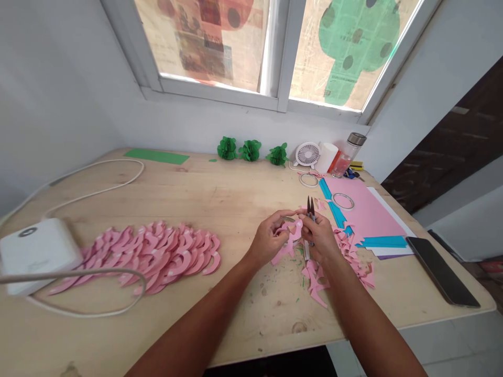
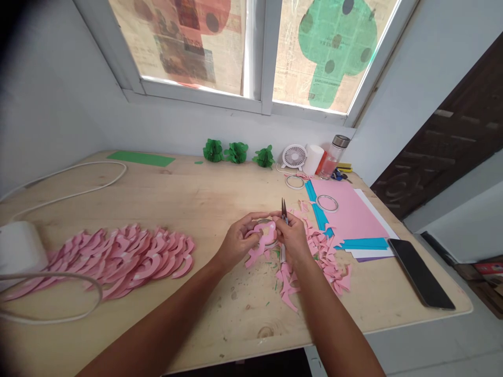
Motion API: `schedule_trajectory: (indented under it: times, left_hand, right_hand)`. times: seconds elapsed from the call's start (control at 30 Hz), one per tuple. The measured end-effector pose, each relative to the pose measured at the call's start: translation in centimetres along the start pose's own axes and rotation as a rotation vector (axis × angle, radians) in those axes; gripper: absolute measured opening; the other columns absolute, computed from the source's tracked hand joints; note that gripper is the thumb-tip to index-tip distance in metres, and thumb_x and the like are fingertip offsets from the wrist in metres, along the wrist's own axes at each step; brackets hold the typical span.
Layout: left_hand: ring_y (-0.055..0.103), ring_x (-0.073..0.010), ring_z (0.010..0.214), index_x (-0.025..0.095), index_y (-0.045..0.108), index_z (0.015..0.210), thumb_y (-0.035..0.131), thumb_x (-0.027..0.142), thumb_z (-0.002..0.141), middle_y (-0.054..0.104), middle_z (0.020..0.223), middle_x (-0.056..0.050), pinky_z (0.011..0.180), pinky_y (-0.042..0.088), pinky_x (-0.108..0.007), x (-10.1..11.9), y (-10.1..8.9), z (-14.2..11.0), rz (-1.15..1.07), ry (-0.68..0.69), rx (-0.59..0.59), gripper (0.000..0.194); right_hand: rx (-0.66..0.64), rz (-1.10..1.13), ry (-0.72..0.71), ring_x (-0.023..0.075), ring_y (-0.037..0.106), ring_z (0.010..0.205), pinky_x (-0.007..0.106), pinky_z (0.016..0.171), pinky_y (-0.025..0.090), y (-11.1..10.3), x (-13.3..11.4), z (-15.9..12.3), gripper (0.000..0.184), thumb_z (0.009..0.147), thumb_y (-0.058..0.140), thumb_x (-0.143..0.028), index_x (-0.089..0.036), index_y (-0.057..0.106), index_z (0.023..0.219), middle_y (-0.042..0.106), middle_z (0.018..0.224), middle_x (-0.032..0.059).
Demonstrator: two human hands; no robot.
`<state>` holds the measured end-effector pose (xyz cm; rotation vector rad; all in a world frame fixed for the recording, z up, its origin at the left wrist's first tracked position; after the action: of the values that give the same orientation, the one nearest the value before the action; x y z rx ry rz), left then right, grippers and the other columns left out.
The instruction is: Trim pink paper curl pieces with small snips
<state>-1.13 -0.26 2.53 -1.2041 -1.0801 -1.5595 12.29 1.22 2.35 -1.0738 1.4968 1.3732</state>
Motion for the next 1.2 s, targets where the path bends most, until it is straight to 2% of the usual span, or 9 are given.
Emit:
schedule_trajectory:
  times: [0.27, 0.57, 0.87, 0.97, 1.07, 1.2]
  left_hand:
    - [0.037, -0.0047, 0.045, 0.013, 0.056, 0.106, 0.049, 0.011, 0.063, 0.049, 0.057, 0.006, 0.047, 0.031, -0.018, -0.1, 0.0, 0.0, -0.007, -0.015, 0.03, 0.044]
    - [0.04, -0.0051, 0.046, 0.013, 0.056, 0.107, 0.049, 0.009, 0.062, 0.053, 0.062, 0.003, 0.047, 0.033, -0.019, -0.3, -0.1, 0.0, 0.014, -0.009, 0.017, 0.045]
    - [0.044, -0.0064, 0.05, 0.012, 0.056, 0.111, 0.05, 0.011, 0.066, 0.051, 0.06, 0.003, 0.049, 0.036, -0.019, -0.9, 0.1, 0.1, 0.095, 0.008, 0.013, 0.046]
    - [0.045, -0.0061, 0.049, 0.014, 0.05, 0.119, 0.051, 0.012, 0.067, 0.05, 0.061, 0.004, 0.049, 0.038, -0.018, -1.2, -0.2, 0.2, 0.09, -0.005, 0.066, 0.052]
    - [0.045, -0.0055, 0.046, 0.014, 0.045, 0.123, 0.051, 0.014, 0.068, 0.053, 0.063, 0.004, 0.047, 0.038, -0.018, -1.5, -0.8, 0.5, 0.047, -0.049, 0.189, 0.056]
    - [0.05, -0.0068, 0.048, 0.014, 0.042, 0.124, 0.057, 0.018, 0.067, 0.058, 0.068, 0.002, 0.05, 0.042, -0.02, -1.6, -1.3, 0.9, -0.047, -0.053, 0.302, 0.059]
  right_hand:
    - [0.018, -0.081, -0.012, 0.0025, 0.023, 0.035, 0.018, 0.036, 0.013, 0.2, -0.2, -0.1, 0.026, 0.058, 0.073, -0.032, -0.015, 0.06, 0.074, 0.035, 0.041, -0.0108]
    - [0.033, -0.185, -0.067, 0.0037, 0.023, 0.038, 0.02, 0.037, 0.014, 0.2, 0.0, 0.0, 0.024, 0.06, 0.07, -0.034, -0.016, 0.055, 0.067, 0.032, 0.045, -0.0101]
    - [0.067, -0.243, -0.12, 0.0047, 0.025, 0.04, 0.02, 0.039, 0.017, -0.1, 0.5, 0.4, 0.019, 0.063, 0.065, -0.031, -0.017, 0.052, 0.065, 0.032, 0.047, -0.0094]
    - [0.11, -0.226, -0.142, 0.0047, 0.024, 0.04, 0.02, 0.039, 0.017, -0.1, 0.3, 0.3, 0.02, 0.062, 0.065, -0.031, -0.017, 0.052, 0.066, 0.032, 0.047, -0.0094]
    - [0.145, -0.184, -0.164, 0.0044, 0.023, 0.04, 0.02, 0.039, 0.016, 0.1, -0.1, 0.1, 0.02, 0.064, 0.065, -0.032, -0.017, 0.051, 0.067, 0.031, 0.048, -0.0094]
    - [0.076, -0.151, -0.075, 0.004, 0.021, 0.039, 0.02, 0.038, 0.014, 0.4, -0.4, -0.1, 0.023, 0.063, 0.067, -0.033, -0.018, 0.051, 0.067, 0.03, 0.047, -0.0099]
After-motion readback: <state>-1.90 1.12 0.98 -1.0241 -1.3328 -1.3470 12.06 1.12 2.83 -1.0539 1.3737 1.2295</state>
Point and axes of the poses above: each hand's wrist, its own z-axis towards the middle knuckle, its own y-axis out of the palm, x = y × z, the point moved 1 cm from there along z, towards the middle knuckle
